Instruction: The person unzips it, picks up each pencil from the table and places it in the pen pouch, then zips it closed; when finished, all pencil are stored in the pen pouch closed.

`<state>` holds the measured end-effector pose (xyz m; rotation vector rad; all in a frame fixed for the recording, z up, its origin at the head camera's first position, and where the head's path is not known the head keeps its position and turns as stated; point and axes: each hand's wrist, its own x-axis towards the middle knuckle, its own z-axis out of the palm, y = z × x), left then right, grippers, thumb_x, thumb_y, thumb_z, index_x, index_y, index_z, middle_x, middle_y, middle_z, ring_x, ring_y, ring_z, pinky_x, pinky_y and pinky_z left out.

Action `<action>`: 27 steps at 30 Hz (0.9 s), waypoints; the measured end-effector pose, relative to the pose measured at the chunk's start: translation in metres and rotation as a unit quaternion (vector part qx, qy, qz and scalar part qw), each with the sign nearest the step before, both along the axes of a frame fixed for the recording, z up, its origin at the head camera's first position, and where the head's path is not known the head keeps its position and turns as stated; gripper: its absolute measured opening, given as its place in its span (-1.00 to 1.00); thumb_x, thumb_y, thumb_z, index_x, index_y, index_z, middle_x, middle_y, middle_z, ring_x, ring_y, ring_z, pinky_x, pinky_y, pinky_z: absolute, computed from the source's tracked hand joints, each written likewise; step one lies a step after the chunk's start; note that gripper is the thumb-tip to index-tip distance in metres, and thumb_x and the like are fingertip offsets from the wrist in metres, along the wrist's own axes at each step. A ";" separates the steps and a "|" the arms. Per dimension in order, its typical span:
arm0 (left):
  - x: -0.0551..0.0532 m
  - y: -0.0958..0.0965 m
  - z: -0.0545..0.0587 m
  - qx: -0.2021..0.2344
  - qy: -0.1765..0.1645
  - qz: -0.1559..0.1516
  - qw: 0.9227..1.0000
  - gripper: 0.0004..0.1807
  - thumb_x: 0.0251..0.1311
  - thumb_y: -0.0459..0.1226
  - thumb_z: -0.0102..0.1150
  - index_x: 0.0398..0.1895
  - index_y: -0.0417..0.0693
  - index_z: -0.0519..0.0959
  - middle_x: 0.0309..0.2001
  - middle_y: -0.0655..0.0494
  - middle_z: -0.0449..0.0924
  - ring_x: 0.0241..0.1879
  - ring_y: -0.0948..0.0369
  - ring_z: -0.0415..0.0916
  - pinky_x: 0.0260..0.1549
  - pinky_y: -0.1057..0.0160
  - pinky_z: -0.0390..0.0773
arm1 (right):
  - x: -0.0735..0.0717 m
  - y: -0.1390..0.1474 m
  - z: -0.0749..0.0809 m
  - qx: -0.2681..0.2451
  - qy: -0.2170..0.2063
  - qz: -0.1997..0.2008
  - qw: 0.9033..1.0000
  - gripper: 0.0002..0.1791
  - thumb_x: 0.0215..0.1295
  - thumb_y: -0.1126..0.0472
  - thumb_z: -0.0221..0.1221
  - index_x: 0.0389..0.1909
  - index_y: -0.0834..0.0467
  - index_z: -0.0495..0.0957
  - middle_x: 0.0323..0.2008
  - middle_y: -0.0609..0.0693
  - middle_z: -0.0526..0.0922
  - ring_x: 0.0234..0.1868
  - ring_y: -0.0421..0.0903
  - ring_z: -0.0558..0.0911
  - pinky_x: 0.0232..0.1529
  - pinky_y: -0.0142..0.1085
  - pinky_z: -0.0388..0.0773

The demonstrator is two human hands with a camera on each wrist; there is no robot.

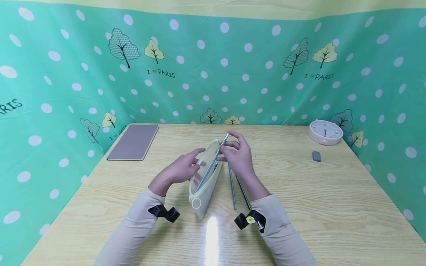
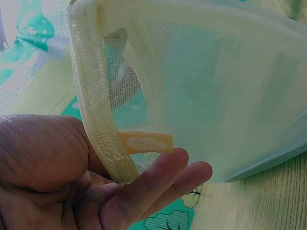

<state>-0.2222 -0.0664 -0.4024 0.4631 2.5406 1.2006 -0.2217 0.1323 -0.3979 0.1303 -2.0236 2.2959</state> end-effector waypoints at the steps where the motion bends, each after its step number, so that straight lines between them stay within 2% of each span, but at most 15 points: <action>1: 0.000 0.000 0.000 0.000 0.000 0.000 1.000 -0.34 0.50 -0.46 -0.10 0.63 -0.12 0.09 0.19 -0.26 0.62 0.00 -0.03 0.69 -0.38 0.20 0.75 | 0.000 0.000 0.000 0.001 0.002 0.003 1.000 -0.38 0.44 0.53 0.10 0.47 0.26 0.24 -0.12 0.11 0.64 -0.31 -0.20 0.76 -0.23 -0.32 0.79; 5: 0.000 0.000 0.000 -0.002 -0.001 0.000 1.000 -0.34 0.51 -0.45 -0.11 0.63 -0.11 0.08 0.20 -0.26 0.62 0.00 -0.03 0.69 -0.38 0.20 0.75 | 0.002 -0.002 0.001 0.007 0.005 0.009 1.000 -0.38 0.42 0.54 0.10 0.47 0.27 0.24 -0.16 0.03 0.63 -0.35 -0.23 0.75 -0.24 -0.31 0.79; 12: 0.000 0.000 0.000 -0.002 -0.001 0.000 1.000 -0.34 0.50 -0.46 -0.11 0.63 -0.12 0.09 0.20 -0.27 0.62 -0.02 -0.05 0.71 -0.37 0.19 0.76 | 0.002 -0.004 0.000 0.021 0.002 0.026 0.999 -0.35 0.41 0.54 0.10 0.49 0.27 0.23 -0.07 0.20 0.59 -0.33 -0.22 0.74 -0.23 -0.30 0.79; 18: -0.001 0.000 0.000 -0.003 0.000 -0.001 1.000 -0.35 0.50 -0.46 -0.12 0.62 -0.12 0.09 0.20 -0.29 0.62 -0.08 -0.03 0.73 -0.39 0.18 0.76 | 0.002 -0.004 -0.002 0.026 0.010 0.039 0.999 -0.32 0.41 0.55 0.11 0.51 0.27 0.22 -0.13 0.11 0.57 -0.33 -0.24 0.73 -0.20 -0.28 0.79; 27: -0.001 0.000 0.000 0.001 -0.007 -0.003 1.000 -0.34 0.51 -0.46 -0.12 0.63 -0.12 0.08 0.21 -0.29 0.61 -0.02 -0.06 0.71 -0.36 0.17 0.77 | 0.001 -0.002 -0.003 0.038 0.013 0.046 0.998 -0.28 0.38 0.59 0.11 0.54 0.27 0.20 -0.09 0.15 0.51 -0.35 -0.25 0.70 -0.20 -0.32 0.78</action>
